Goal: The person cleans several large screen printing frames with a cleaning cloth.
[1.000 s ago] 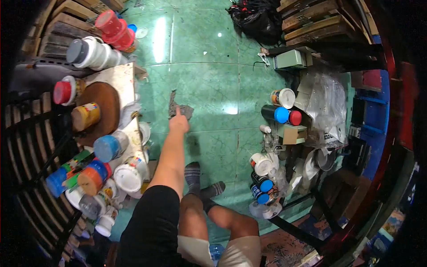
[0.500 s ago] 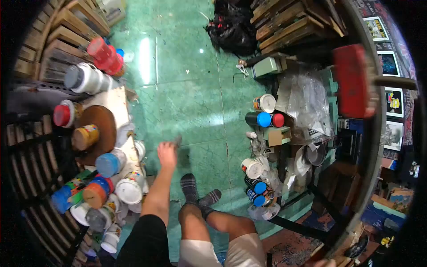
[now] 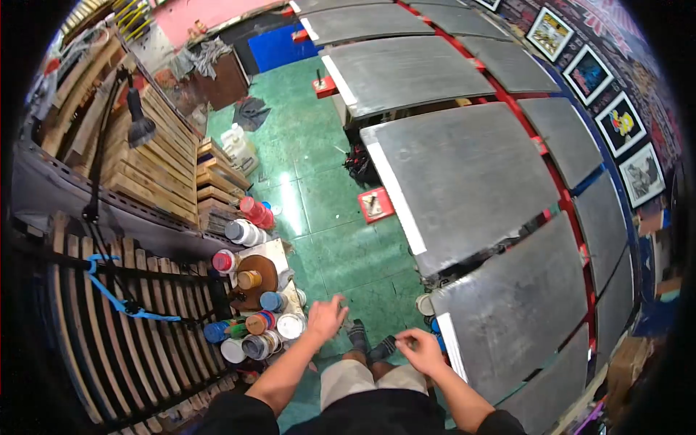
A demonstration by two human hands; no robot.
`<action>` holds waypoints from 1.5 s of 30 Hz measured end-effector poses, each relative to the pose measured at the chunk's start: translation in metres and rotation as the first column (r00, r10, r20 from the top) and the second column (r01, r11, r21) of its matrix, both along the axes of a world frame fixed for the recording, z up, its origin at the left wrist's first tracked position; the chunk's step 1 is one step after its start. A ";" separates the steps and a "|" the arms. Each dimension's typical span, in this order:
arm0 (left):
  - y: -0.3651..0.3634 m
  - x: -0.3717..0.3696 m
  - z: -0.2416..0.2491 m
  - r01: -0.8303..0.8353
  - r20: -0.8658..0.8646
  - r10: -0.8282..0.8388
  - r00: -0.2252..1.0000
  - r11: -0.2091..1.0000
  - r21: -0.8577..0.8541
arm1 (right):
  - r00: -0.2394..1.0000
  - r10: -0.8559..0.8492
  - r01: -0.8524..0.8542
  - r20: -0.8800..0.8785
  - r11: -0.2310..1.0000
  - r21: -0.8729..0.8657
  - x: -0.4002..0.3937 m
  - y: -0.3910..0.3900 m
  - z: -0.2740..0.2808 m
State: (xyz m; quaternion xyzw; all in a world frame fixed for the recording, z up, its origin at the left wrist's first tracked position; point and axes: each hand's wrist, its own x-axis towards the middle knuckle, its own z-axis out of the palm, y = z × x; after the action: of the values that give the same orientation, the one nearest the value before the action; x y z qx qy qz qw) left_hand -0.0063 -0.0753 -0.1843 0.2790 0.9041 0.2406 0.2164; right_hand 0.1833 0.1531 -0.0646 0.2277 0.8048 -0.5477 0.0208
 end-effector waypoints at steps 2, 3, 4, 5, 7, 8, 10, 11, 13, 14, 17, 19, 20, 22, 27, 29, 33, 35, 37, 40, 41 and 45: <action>0.009 -0.012 0.039 0.119 -0.122 -0.118 0.985 0.993 0.002 | 0.998 0.062 -0.062 -0.018 0.998 -0.003 0.001 0.004 0.031; 0.009 -0.012 0.040 0.092 -0.051 -0.098 0.994 0.990 -0.105 | 0.998 0.059 -0.059 -0.019 0.998 -0.011 0.002 0.005 0.044; 0.012 -0.006 0.064 0.106 -0.051 -0.112 0.992 0.988 -0.109 | 0.998 0.062 -0.062 -0.011 0.998 -0.022 0.008 0.006 0.054; 0.017 -0.003 0.085 0.137 -0.185 -0.149 0.971 0.988 -0.076 | 0.995 0.085 -0.087 -0.048 0.996 -0.036 0.015 0.009 0.052; 0.031 -0.006 0.099 0.157 -0.340 -0.141 0.930 0.987 0.019 | 0.995 0.058 -0.060 -0.081 0.998 -0.022 0.024 0.018 0.068; 0.032 -0.002 0.104 0.174 -0.340 -0.160 0.927 0.985 0.013 | 0.996 0.054 -0.056 -0.070 0.998 -0.027 0.038 0.016 0.077; 0.051 -0.001 0.120 0.150 -0.376 -0.277 0.884 0.931 -0.333 | 0.999 0.002 -0.006 -0.044 0.997 -0.080 0.055 0.025 0.092; 0.060 0.001 0.126 0.168 -0.472 -0.283 0.835 0.948 -0.271 | 0.998 -0.007 0.006 -0.061 1.000 -0.024 0.064 0.028 0.095; 0.060 -0.022 0.103 0.175 -0.414 -0.356 0.838 0.893 -0.414 | 0.997 -0.066 0.068 0.036 0.996 -0.063 0.087 0.029 0.107; 0.062 -0.024 0.092 0.160 -0.360 -0.400 0.843 0.825 -0.542 | 0.995 -0.096 0.096 -0.006 0.995 -0.031 0.098 0.032 0.104; 0.076 -0.037 0.115 0.164 -0.449 -0.316 0.836 0.924 -0.345 | 0.975 -0.193 0.201 -0.109 0.977 0.072 0.127 0.040 0.107; 0.058 -0.031 0.105 0.102 -0.361 -0.306 0.881 0.868 -0.486 | 0.951 -0.279 0.290 -0.133 0.954 0.078 0.143 0.037 0.115; 0.073 -0.042 0.125 0.144 -0.461 -0.273 0.844 0.944 -0.296 | 0.940 -0.307 0.320 -0.148 0.945 0.075 0.140 0.041 0.113; 0.076 -0.037 0.148 0.193 -0.509 -0.223 0.831 0.975 -0.113 | 0.911 -0.404 0.403 -0.081 0.915 -0.036 0.158 0.034 0.109; 0.078 -0.046 0.146 -0.051 0.114 0.000 0.993 0.893 0.447 | 0.965 -0.233 0.221 -0.117 0.970 -0.105 0.122 0.014 0.116; 0.081 -0.040 0.153 -0.402 0.542 0.057 0.838 0.736 0.544 | 0.994 -0.089 0.090 -0.069 0.996 0.007 0.089 0.004 0.099; 0.073 -0.009 0.195 -0.473 0.579 0.071 0.812 0.661 0.583 | 0.984 -0.054 0.104 -0.171 0.949 0.297 0.015 -0.024 0.047; 0.069 0.006 0.211 -0.489 0.588 0.072 0.806 0.640 0.592 | 0.975 -0.107 0.159 -0.197 0.951 0.267 -0.011 -0.031 0.039; 0.066 0.014 0.222 -0.506 0.606 0.052 0.794 0.608 0.611 | 0.964 -0.182 0.224 -0.196 0.949 0.223 -0.027 -0.031 0.020; 0.059 0.017 0.233 -0.549 0.635 0.074 0.769 0.585 0.597 | 0.972 -0.207 0.222 -0.108 0.963 0.151 -0.029 -0.025 0.001; 0.054 0.016 0.234 -0.572 0.675 0.059 0.735 0.587 0.572 | 0.974 -0.202 0.217 -0.106 0.964 0.156 -0.030 -0.025 -0.001; 0.041 0.016 0.228 -0.532 0.691 -0.017 0.723 0.625 0.572 | 0.850 -0.339 0.407 -0.402 0.909 0.094 -0.038 -0.026 0.030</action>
State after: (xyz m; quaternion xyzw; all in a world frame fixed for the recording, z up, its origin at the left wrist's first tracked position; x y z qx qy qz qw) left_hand 0.0098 -0.0341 0.0434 0.0999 0.6274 0.6947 0.3374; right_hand 0.1457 0.1267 -0.0350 0.2713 0.7788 -0.5015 -0.2614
